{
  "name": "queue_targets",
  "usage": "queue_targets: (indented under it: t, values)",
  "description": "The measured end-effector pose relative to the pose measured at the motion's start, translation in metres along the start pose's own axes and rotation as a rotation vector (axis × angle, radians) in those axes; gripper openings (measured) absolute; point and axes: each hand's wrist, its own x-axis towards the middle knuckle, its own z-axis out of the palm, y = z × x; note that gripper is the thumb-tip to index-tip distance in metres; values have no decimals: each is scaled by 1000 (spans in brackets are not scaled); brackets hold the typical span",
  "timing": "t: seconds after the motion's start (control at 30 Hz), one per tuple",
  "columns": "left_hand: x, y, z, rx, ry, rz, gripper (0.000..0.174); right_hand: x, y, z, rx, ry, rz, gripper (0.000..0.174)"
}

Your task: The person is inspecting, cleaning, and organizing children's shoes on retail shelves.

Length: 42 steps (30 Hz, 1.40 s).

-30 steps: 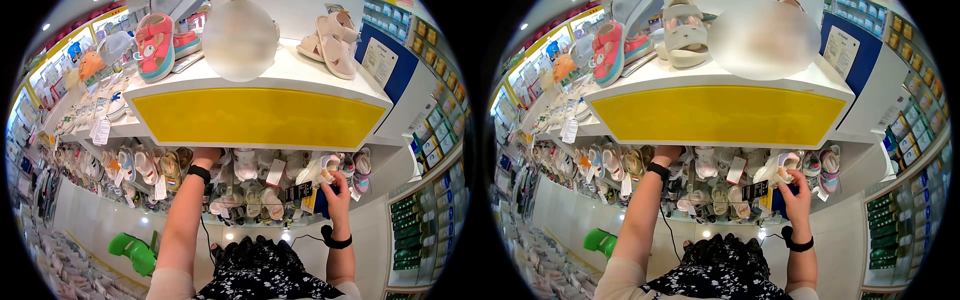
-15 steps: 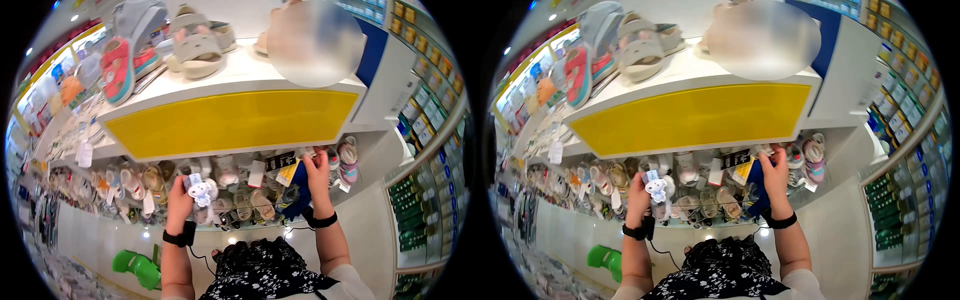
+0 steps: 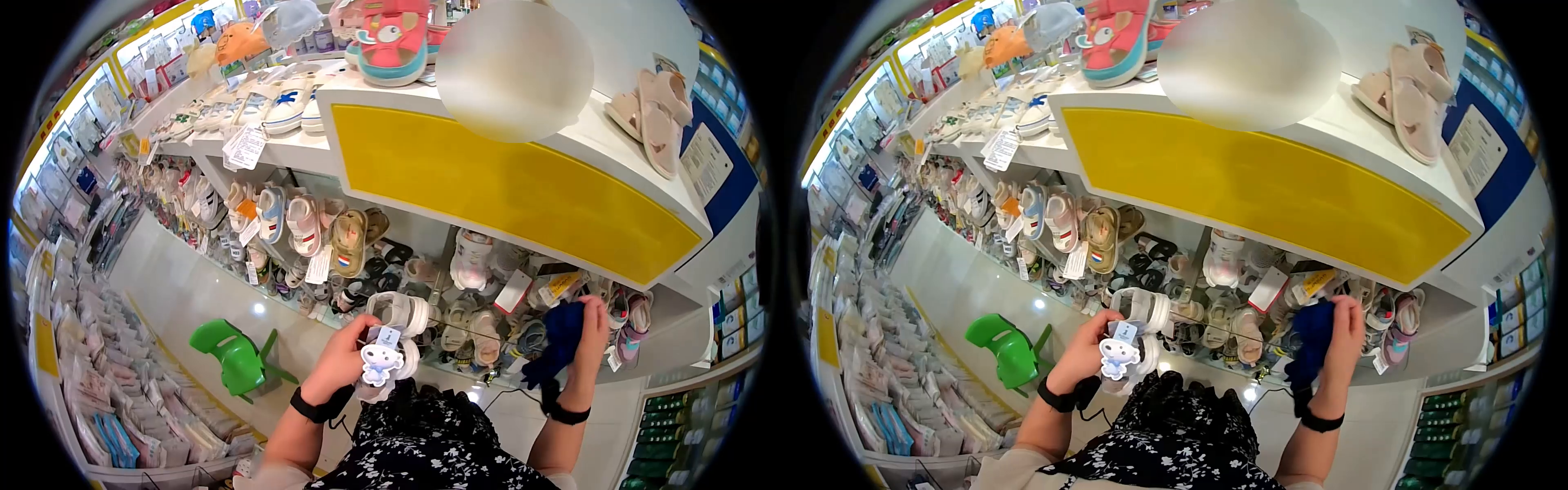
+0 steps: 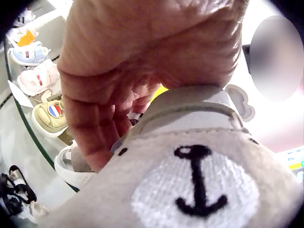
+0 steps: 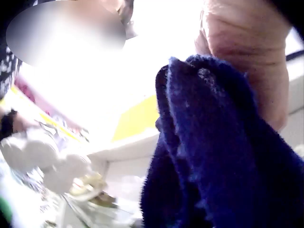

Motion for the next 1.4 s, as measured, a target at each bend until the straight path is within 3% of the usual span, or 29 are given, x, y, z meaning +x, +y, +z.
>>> queue_targets:
  t: [0.07,0.13,0.2,0.27,0.33,0.43,0.47,0.57,0.67,0.73,0.8,0.93,1.0,1.13,1.17,1.27,1.33,1.4]
  values:
    - [-4,3,-10,-46,-17,22,34,-27,-22,35,346,-311,274,22]
    - [-3,-5,-19,-39,-23,37,35,-33,-18,69,221,-589,369,31]
    - [-3,-10,-30,-66,-26,18,35,-29,-23,109,162,-695,457,37]
    - [-7,-2,-40,-117,-29,11,36,-8,-3,151,-45,-625,112,34]
    - [-13,-11,-52,-92,-13,34,35,17,-6,195,-205,-571,28,28]
    - [-24,-27,-67,-109,22,39,35,66,45,266,-875,-345,-343,34]
    - [-28,-33,-72,-90,37,44,36,82,61,285,-1009,-378,-377,43]
    - [-39,-41,-82,-52,38,-24,38,79,91,317,-1255,-485,-450,46]
    - [-49,-40,-96,-24,25,-50,38,92,95,341,-1178,-615,-204,52]
    - [-55,-48,-102,-8,24,-48,39,95,90,340,-1165,-738,-56,57]
    - [-55,-52,-110,-24,20,-64,39,72,71,331,-1233,-719,-76,55]
    - [-47,-65,-117,-51,-1,-65,37,25,80,311,-1407,-752,-269,59]
    - [-39,-64,-119,-47,-29,-77,36,-9,72,294,-1315,-762,-390,65]
    - [-21,-57,-116,-75,-118,-37,35,-57,68,252,-1207,-743,-581,61]
    - [-18,-53,-115,-62,-141,-35,35,-65,63,242,-1181,-722,-546,51]
    - [-13,-51,-111,-24,-167,-8,35,-83,84,198,-1254,-523,-667,48]
    - [-13,-58,-112,-14,-162,-23,37,-93,70,172,-1247,-423,-577,42]
    - [-15,-58,-114,-28,-144,-29,37,-97,65,144,-1245,-299,-441,47]
